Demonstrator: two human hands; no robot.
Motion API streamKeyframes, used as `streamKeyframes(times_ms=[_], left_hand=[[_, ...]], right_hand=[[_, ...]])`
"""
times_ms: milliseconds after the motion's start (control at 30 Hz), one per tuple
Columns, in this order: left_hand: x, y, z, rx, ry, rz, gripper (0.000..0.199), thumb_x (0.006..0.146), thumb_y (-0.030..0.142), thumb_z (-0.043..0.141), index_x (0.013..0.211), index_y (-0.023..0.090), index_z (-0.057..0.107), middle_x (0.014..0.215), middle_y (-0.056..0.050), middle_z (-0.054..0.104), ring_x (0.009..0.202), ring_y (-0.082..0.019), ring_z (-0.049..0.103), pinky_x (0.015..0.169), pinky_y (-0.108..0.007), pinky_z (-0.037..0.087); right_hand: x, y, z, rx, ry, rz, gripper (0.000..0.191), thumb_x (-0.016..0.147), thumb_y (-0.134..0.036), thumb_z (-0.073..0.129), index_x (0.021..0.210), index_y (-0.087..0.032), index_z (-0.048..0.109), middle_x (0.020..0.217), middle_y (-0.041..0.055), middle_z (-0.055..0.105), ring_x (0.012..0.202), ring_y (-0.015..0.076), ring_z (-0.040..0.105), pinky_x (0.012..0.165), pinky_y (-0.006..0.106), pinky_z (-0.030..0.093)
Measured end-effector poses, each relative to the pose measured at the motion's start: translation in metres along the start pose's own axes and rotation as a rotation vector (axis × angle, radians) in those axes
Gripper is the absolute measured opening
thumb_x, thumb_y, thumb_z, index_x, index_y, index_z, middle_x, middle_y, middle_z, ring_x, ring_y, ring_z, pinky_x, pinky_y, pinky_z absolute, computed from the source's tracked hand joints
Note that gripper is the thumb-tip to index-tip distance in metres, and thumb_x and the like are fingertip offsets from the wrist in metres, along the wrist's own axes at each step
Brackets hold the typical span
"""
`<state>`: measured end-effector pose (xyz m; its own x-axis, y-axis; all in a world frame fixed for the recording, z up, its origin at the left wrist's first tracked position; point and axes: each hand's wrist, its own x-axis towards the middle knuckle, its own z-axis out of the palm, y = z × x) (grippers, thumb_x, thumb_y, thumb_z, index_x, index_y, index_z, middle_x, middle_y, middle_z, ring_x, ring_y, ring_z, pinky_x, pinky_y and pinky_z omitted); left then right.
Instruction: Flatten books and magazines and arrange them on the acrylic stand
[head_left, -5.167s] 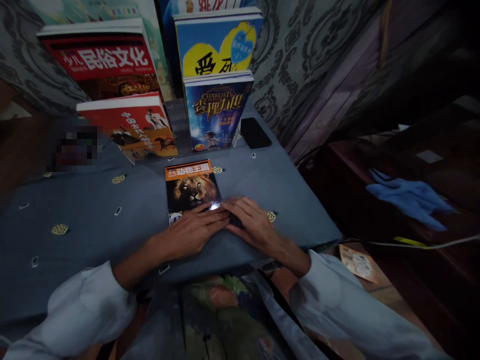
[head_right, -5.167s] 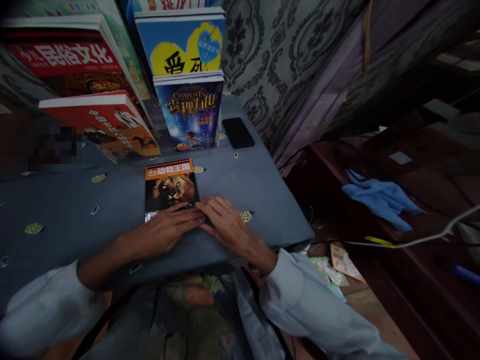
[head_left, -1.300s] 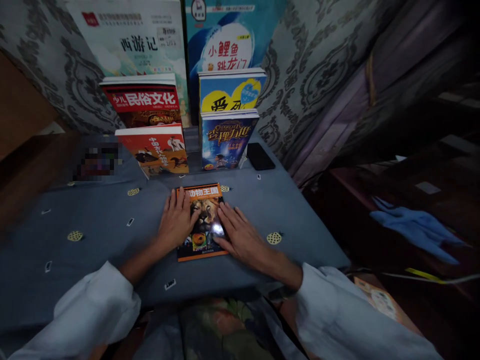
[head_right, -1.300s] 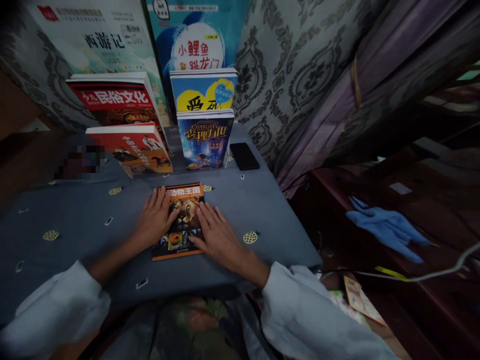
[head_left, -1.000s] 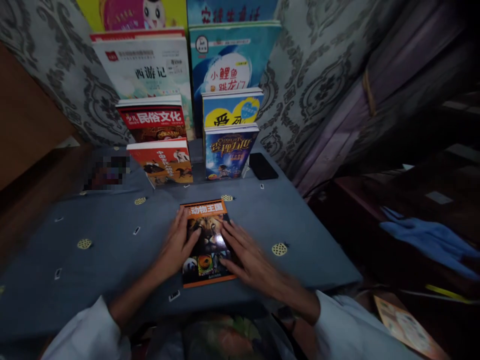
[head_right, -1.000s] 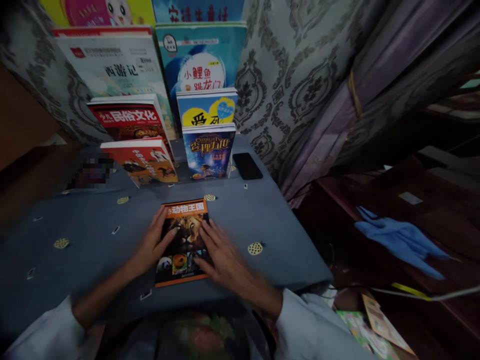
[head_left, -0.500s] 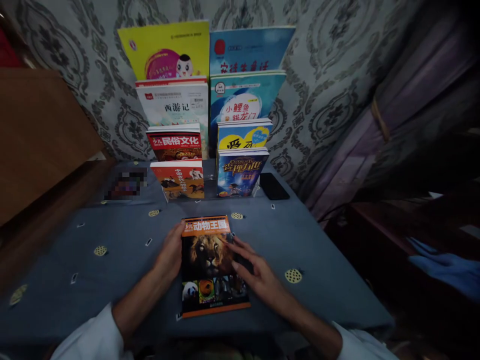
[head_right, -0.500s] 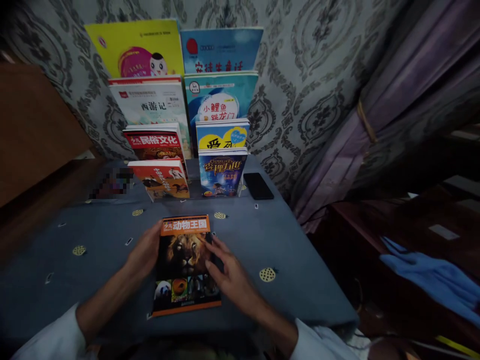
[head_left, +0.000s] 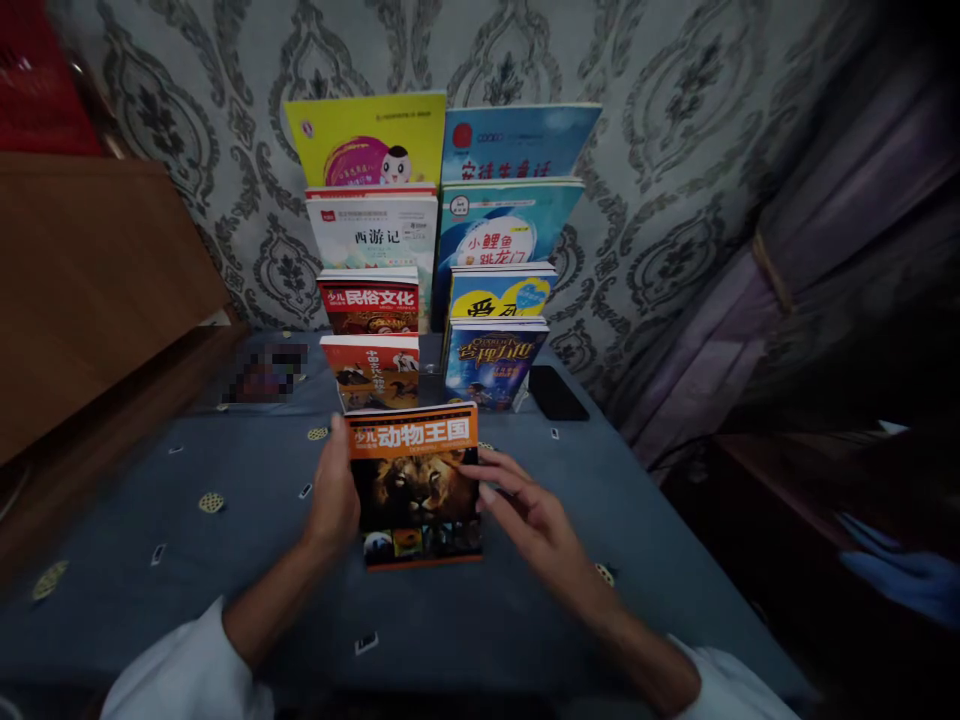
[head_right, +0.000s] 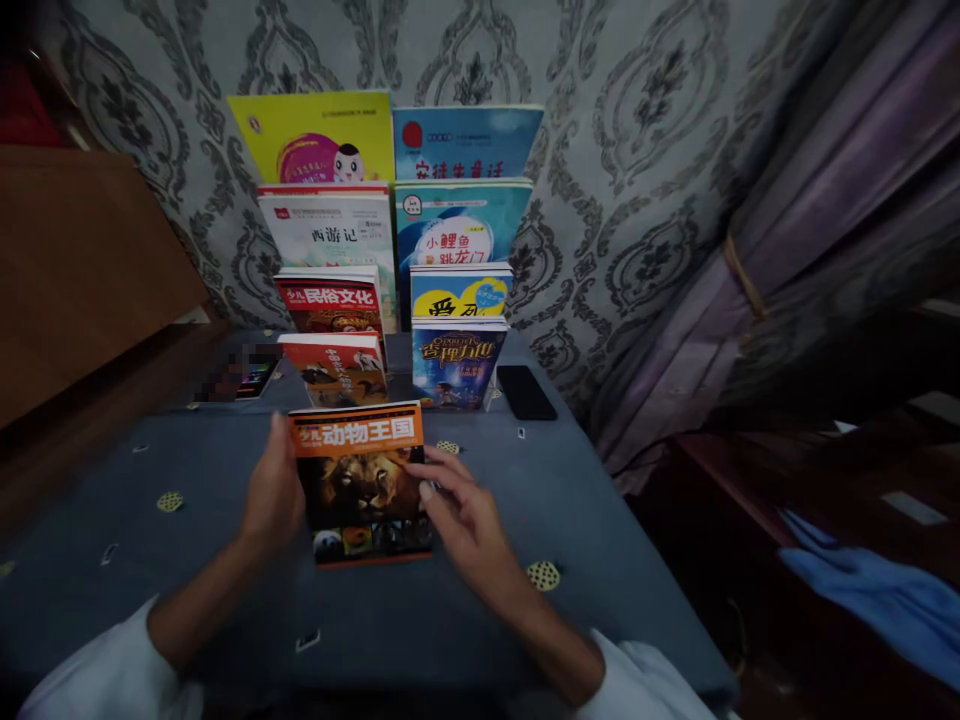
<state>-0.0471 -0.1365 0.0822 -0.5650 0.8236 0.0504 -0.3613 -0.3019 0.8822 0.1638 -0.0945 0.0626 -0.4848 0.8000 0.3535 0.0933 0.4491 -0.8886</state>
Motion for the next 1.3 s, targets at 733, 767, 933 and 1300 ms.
streamKeyframes(times_ms=[733,767,933,1300], left_hand=[[-0.017,0.039,-0.067,1.138,-0.376,0.247,0.041,0.100,0.049,0.041,0.127,0.021,0.054,0.108,-0.008,0.071,0.104,-0.027,0.066,0.090,-0.040,0.054],[-0.009,0.041,-0.066,1.159,-0.361,0.292,0.039,0.100,0.049,0.040,0.123,0.021,0.054,0.104,-0.008,0.071,0.099,-0.027,0.067,0.087,-0.040,0.054],[0.044,0.055,-0.053,1.193,-0.307,0.608,0.038,0.103,0.048,0.037,0.123,0.018,0.048,0.101,-0.008,0.068,0.094,-0.025,0.067,0.085,-0.040,0.055],[0.120,0.047,-0.044,1.083,-0.242,0.789,0.061,0.102,0.062,0.031,0.139,0.014,0.040,0.131,-0.018,0.060,0.122,-0.029,0.057,0.104,-0.044,0.043]], right_hand=[[0.017,-0.022,0.015,-0.092,0.027,-0.353,0.025,0.098,-0.015,0.049,0.109,-0.027,0.069,0.110,0.0058,0.067,0.104,0.0195,0.066,0.090,0.033,0.053],[0.026,-0.022,0.018,-0.089,0.037,-0.377,0.026,0.097,-0.015,0.049,0.109,-0.027,0.069,0.109,0.0057,0.068,0.103,0.0199,0.066,0.089,0.034,0.053],[0.082,-0.024,0.030,-0.107,0.111,-0.507,0.024,0.097,-0.017,0.048,0.104,-0.024,0.070,0.105,0.0069,0.067,0.102,0.0222,0.065,0.089,0.039,0.053],[0.155,-0.005,0.045,-0.117,0.188,-0.648,0.025,0.096,-0.019,0.046,0.097,-0.023,0.071,0.102,0.0068,0.066,0.099,0.0236,0.063,0.087,0.041,0.051]])
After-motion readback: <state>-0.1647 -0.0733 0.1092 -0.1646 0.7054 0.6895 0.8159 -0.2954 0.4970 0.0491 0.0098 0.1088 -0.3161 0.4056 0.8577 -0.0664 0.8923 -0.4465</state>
